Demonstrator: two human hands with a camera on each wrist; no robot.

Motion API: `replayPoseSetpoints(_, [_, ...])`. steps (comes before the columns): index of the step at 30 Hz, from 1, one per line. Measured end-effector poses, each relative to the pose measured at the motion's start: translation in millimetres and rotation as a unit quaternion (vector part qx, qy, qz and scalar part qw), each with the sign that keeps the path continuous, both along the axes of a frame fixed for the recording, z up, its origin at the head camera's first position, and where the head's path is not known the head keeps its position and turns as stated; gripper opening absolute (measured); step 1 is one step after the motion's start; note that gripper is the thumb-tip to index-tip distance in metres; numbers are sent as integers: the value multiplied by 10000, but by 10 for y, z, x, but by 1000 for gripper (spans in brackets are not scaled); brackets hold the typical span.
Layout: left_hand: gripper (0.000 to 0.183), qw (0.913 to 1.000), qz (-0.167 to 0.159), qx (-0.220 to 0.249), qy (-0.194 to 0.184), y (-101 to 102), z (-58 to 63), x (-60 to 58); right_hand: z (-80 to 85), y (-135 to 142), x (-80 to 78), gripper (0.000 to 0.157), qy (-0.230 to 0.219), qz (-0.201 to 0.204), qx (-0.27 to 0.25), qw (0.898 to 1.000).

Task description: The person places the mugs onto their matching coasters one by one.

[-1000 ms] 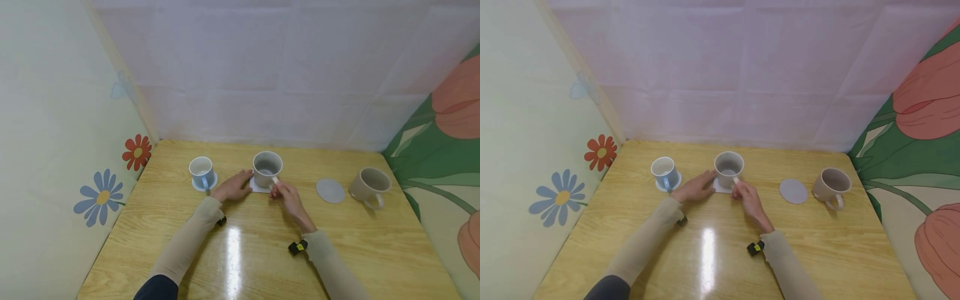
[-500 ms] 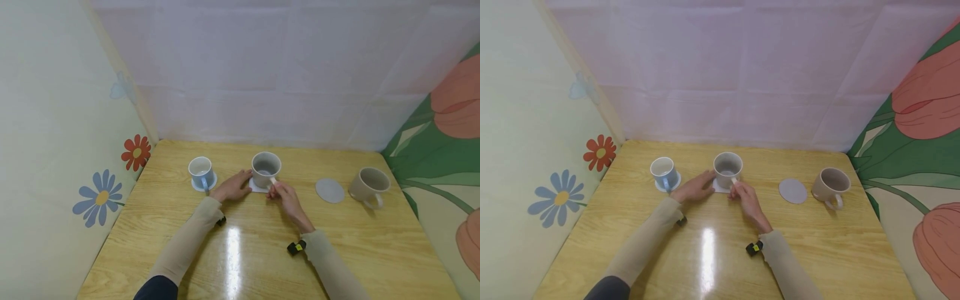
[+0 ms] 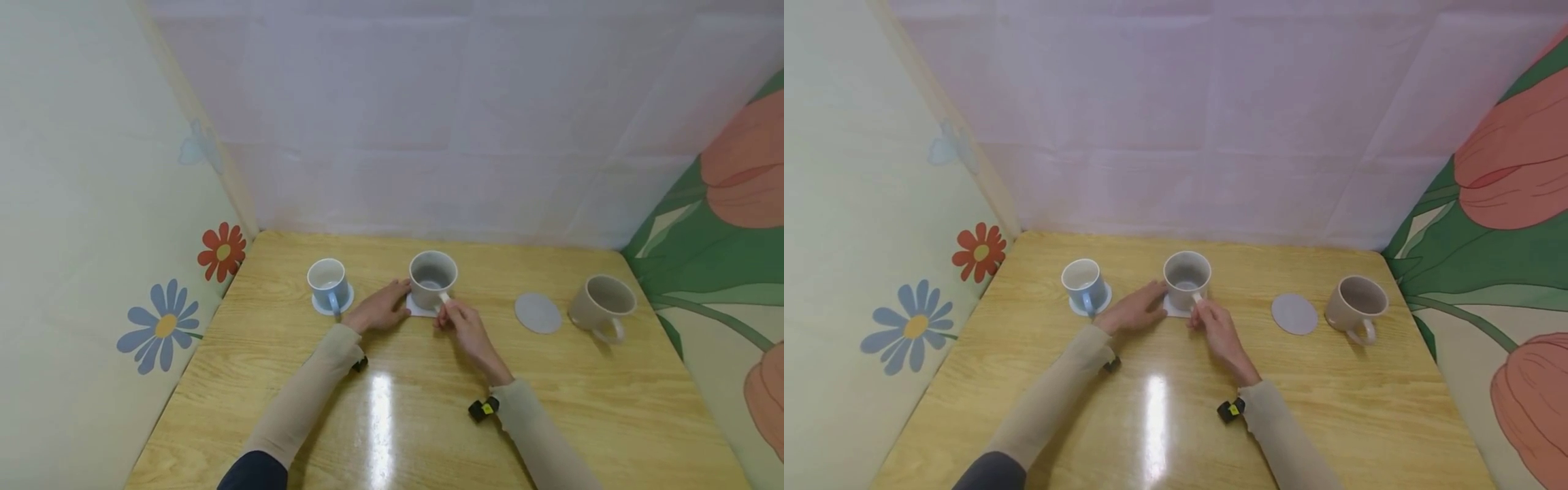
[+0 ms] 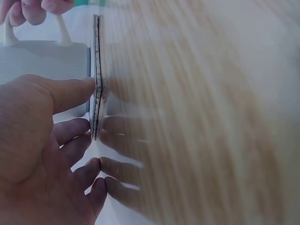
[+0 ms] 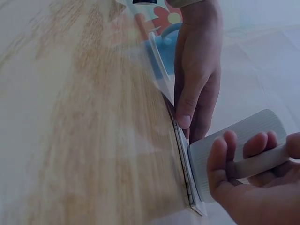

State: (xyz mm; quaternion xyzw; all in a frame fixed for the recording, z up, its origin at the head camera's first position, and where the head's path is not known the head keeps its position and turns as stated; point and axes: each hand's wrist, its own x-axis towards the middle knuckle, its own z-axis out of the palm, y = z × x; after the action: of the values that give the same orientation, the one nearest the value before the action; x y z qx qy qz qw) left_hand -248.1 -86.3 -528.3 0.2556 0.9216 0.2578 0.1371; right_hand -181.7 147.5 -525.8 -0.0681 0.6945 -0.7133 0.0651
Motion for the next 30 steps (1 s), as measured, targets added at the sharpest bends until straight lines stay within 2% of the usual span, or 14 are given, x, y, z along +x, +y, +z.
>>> replayPoseSetpoints(10, [68,9999,34,-141,71,-16,-29,-18,72,47,-2,44,23,296,708,9970])
replayPoseSetpoints(18, [66,9998,-56,-100,130,6,8,9,94,133,26,42,335,331,1143,9923])
replayPoseSetpoints(22, [63,9997,-61,-195,132,6,-4,12,98,170,44,41,488,333,1203,9910])
replayPoseSetpoints(30, [61,9996,-119,-240,119,-4,35,40,125,209,85,35,501,383,1176,9911])
